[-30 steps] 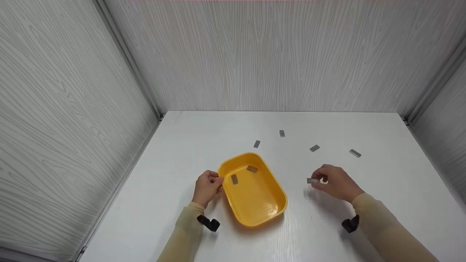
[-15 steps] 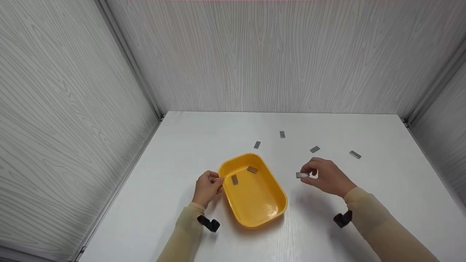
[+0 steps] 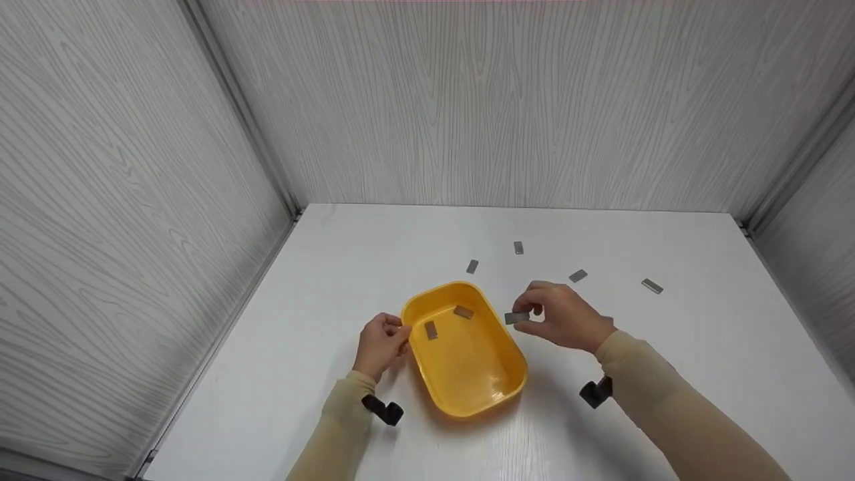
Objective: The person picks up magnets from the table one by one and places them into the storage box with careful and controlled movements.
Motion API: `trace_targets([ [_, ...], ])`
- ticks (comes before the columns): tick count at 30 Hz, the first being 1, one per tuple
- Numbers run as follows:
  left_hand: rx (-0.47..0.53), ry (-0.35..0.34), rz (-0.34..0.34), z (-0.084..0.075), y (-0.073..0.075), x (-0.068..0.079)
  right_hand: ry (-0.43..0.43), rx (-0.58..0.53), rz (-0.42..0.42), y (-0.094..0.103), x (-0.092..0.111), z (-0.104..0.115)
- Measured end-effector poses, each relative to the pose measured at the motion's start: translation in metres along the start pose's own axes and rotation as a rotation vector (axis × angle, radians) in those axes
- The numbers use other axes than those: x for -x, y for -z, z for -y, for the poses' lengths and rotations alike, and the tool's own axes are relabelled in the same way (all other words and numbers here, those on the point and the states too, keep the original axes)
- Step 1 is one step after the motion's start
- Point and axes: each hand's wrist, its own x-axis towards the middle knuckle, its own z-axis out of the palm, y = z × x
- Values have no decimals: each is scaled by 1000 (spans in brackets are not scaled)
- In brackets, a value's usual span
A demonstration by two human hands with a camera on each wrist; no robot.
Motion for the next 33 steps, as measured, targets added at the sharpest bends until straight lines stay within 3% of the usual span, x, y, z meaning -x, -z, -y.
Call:
trace_targets([
  [16, -14, 46, 14, 0, 0, -3, 37, 28, 128, -26, -48, 43],
  [26, -14, 12, -1, 1, 0, -2, 83, 46, 178, -48, -69, 42],
  [33, -29, 43, -3, -2, -1, -2, 22, 62, 251, -64, -82, 41],
])
